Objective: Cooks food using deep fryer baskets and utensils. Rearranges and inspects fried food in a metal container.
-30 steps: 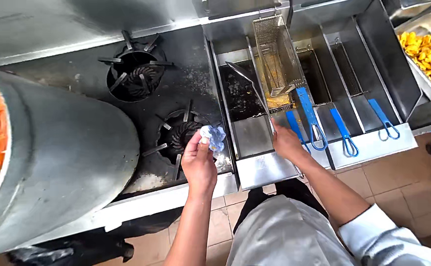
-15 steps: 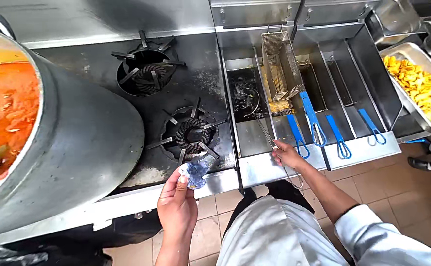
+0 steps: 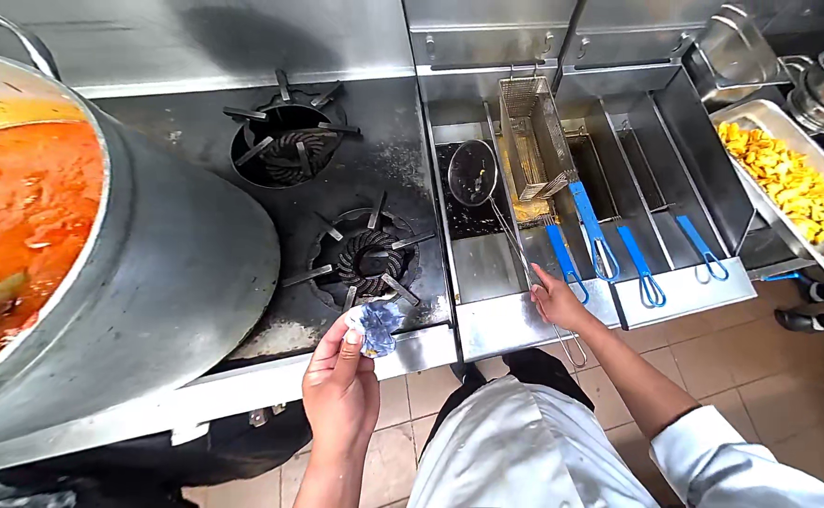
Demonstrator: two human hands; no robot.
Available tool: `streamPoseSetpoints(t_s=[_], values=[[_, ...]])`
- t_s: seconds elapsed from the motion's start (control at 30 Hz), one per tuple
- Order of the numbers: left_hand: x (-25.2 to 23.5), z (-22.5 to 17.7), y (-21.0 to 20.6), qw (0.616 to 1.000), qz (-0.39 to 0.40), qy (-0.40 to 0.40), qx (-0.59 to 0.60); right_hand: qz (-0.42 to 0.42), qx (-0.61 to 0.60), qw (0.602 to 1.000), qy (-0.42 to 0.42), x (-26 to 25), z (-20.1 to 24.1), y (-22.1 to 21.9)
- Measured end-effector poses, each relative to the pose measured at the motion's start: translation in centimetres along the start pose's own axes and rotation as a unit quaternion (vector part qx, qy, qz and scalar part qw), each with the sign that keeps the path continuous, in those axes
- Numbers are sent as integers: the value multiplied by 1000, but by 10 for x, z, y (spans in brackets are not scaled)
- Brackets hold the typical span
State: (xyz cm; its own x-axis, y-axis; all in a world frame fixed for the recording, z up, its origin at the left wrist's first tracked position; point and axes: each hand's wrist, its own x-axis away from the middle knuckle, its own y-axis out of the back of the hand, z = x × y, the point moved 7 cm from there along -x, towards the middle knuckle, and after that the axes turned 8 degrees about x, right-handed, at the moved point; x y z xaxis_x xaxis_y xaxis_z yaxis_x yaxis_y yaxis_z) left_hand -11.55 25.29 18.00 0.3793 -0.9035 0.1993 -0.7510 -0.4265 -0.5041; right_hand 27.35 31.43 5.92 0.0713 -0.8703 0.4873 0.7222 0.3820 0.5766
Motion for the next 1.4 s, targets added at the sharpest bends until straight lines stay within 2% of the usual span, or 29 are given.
streamPoseSetpoints(t_s=[0.07, 0.13, 0.2, 0.27, 0.33, 0.43, 0.53, 0.6, 0.77, 0.87, 0.93, 1.03, 1.13, 1.2, 1.27, 1.33, 1.4], values=[[1, -1, 2, 1000, -1, 0, 0, -52, 170, 984, 8, 6, 12, 7], [2, -1, 4, 1000, -3, -1, 0, -67, 278, 958, -18, 12, 25, 11], [3, -2, 6, 1000, -7, -4, 3, -55, 324, 943, -47, 13, 33, 14], [3, -2, 8, 1000, -9, -6, 5, -28, 321, 945, -59, 13, 36, 15], [4, -4, 10, 1000, -11, -10, 6, 7, 251, 965, -73, 12, 36, 14], [5, -5, 11, 1000, -14, -14, 12, 80, 37, 991, -99, 0, 22, 4], [6, -4, 10, 1000, -17, -11, 10, 99, -159, 976, -114, 2, 21, 0], [7, -3, 9, 1000, -15, -10, 9, 98, -197, 971, -94, -1, 17, -2], [5, -1, 5, 1000, -12, -15, 8, 79, -193, 977, -54, 1, 14, 2], [6, -2, 0, 1000, -11, -17, 11, 44, -98, 994, -33, 16, 28, 13], [6, -3, -2, 1000, -8, -17, 9, 4, 53, 998, -19, 19, 37, 23], [8, -4, -3, 1000, -8, -19, 11, -21, 260, 965, -27, 11, 46, 30], [10, -4, -1, 1000, -11, -18, 12, -4, 344, 937, -59, 7, 43, 27], [12, -5, 0, 999, -13, -20, 20, 13, 326, 943, -71, 13, 42, 21], [15, -6, 3, 999, -19, -22, 24, 42, 253, 963, -88, 17, 40, 12], [17, -7, 5, 999, -20, -26, 27, 76, 116, 984, -112, 15, 39, 0], [19, -8, 6, 999, -21, -30, 33, 108, -57, 983, -140, 9, 50, -8]])
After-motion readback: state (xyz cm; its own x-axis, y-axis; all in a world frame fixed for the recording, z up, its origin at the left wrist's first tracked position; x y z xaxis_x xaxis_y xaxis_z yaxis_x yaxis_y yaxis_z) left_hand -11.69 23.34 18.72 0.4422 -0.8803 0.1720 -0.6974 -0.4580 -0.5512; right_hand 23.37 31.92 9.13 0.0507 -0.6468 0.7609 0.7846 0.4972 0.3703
